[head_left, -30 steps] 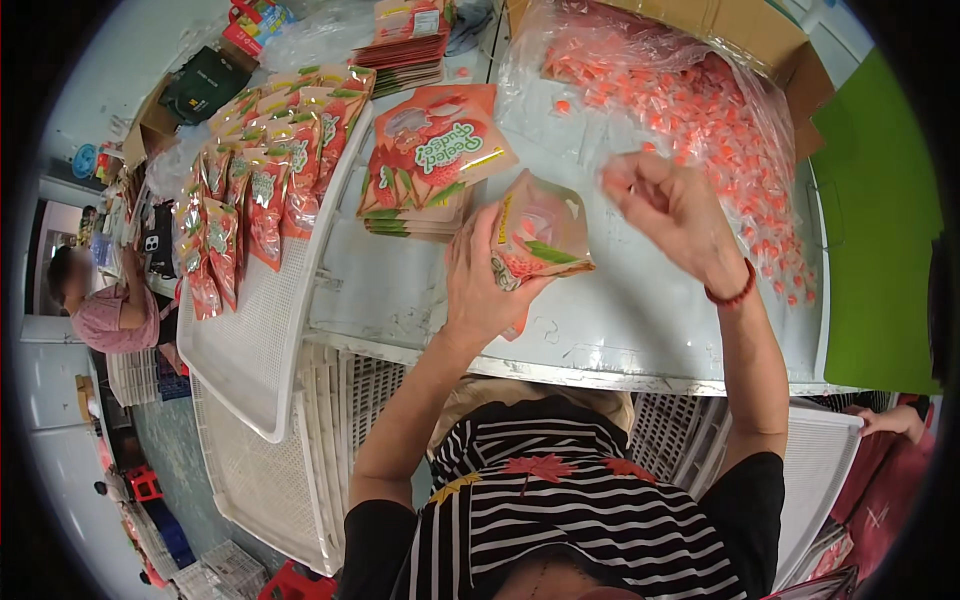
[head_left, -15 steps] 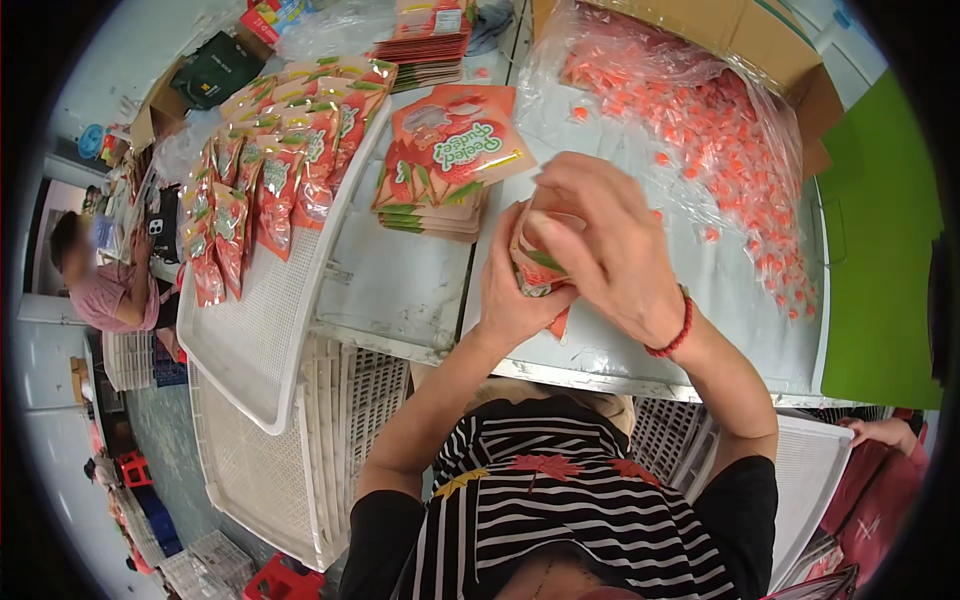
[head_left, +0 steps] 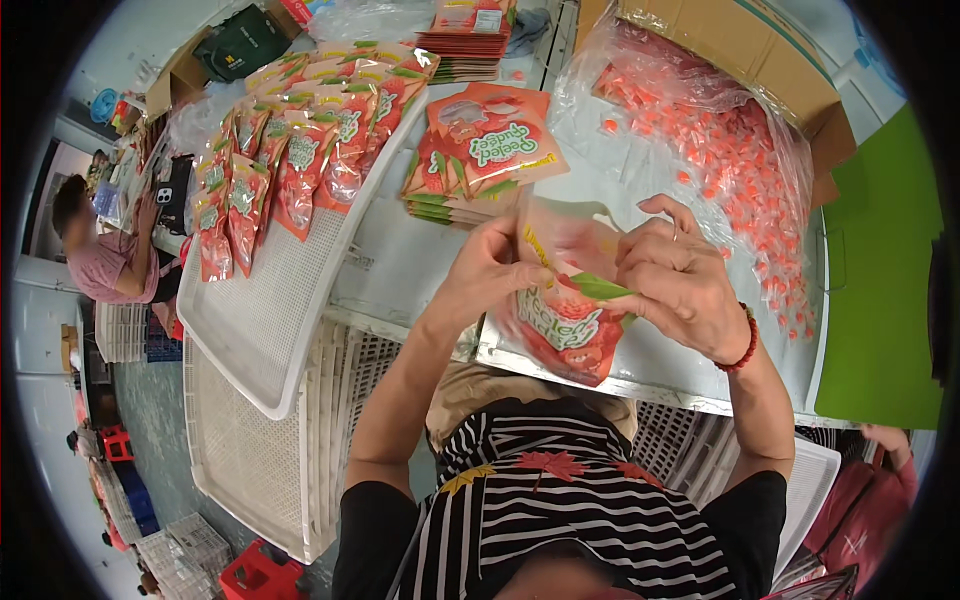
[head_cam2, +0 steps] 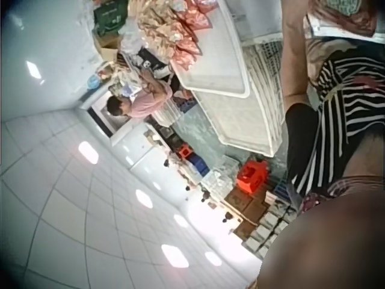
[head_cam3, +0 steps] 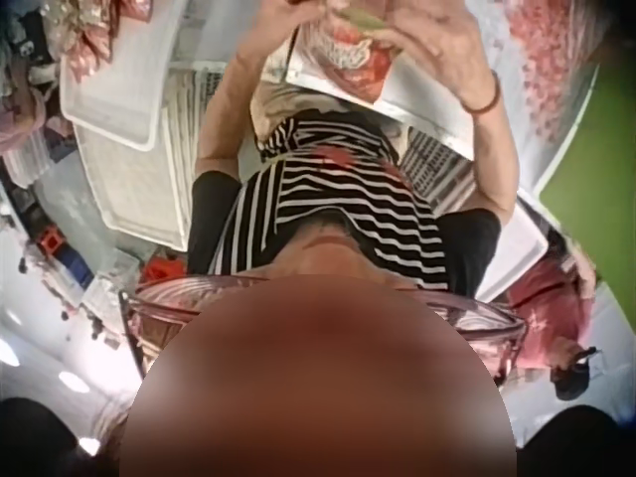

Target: Packing individual candies into larger bags in a factory setting.

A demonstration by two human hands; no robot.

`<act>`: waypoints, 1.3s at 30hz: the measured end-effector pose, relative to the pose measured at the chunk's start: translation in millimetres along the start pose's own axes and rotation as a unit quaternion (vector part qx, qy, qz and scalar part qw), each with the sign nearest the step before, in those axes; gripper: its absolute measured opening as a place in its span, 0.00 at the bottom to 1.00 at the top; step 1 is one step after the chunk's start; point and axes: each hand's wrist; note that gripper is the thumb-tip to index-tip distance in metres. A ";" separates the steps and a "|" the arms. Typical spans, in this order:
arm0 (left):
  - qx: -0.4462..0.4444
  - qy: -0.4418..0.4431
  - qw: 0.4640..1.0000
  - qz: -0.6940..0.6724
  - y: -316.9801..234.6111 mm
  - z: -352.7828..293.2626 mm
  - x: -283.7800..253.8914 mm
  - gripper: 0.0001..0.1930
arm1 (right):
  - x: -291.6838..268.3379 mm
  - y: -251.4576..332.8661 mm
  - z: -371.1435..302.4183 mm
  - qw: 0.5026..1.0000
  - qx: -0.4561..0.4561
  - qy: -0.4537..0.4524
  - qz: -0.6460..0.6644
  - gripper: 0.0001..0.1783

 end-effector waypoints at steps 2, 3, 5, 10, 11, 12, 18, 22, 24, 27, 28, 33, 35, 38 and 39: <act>-0.130 0.053 0.990 0.021 -3.1 -4.0 -10.8 0.19 | -3.7 2.9 2.9 0.999 0.022 0.022 0.027 0.13; -0.133 0.054 0.989 0.018 -4.7 -7.3 -7.6 0.19 | -4.8 3.6 3.2 0.997 0.045 0.042 0.052 0.14; -0.097 -0.062 0.993 0.024 -11.2 -13.8 4.6 0.07 | -6.8 1.0 0.5 0.991 0.060 0.104 0.066 0.13; 0.007 -0.119 0.990 0.081 -10.7 -13.9 16.9 0.04 | 7.9 5.5 4.1 0.992 0.055 0.101 -0.060 0.14; -0.013 -0.131 0.989 0.061 -12.5 -15.6 16.4 0.04 | 9.0 4.0 2.9 0.993 0.052 0.093 -0.056 0.14; -0.011 -0.132 0.989 0.062 -12.1 -15.4 14.1 0.04 | 10.6 5.2 4.5 0.993 0.050 0.093 -0.056 0.14; 0.072 -0.119 0.986 0.092 -13.0 -17.5 11.7 0.06 | 20.5 -0.7 -3.2 0.991 0.122 -0.050 -0.010 0.11; -0.087 -0.112 0.987 0.075 -18.5 -19.9 12.7 0.07 | 20.3 3.8 -1.3 0.969 0.246 -0.021 0.028 0.11; -0.006 -0.165 0.982 0.097 -8.1 -18.3 12.3 0.07 | 20.4 7.0 1.6 0.953 0.299 -0.037 0.047 0.12; 0.013 -0.195 0.978 0.076 -6.0 -16.4 17.9 0.06 | 16.6 9.3 4.6 0.966 0.255 -0.037 0.022 0.12; 0.013 -0.195 0.978 0.076 -5.3 -15.6 17.4 0.06 | 14.0 6.2 5.7 0.967 0.251 -0.003 0.036 0.12; 0.032 -0.153 0.962 0.223 -5.4 -15.3 24.9 0.06 | 19.6 -1.4 10.4 0.987 0.156 0.050 0.010 0.13; -0.010 -0.139 0.968 0.209 -10.6 -15.7 26.2 0.06 | 26.0 -3.3 11.5 0.985 0.163 0.050 0.009 0.14; -0.028 -0.113 0.974 0.192 -10.2 -16.7 19.4 0.07 | 29.0 1.1 12.3 0.985 0.165 0.053 0.016 0.14; -0.005 -0.101 0.977 0.189 -9.0 -17.8 16.8 0.07 | 29.8 -0.1 11.7 0.985 0.164 0.054 0.017 0.14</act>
Point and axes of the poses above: each hand's wrist, its own z-axis towards the middle knuckle, its own x-axis out of the palm, y = z × x, and after that the axes turned 5 degrees about -x, right-handed
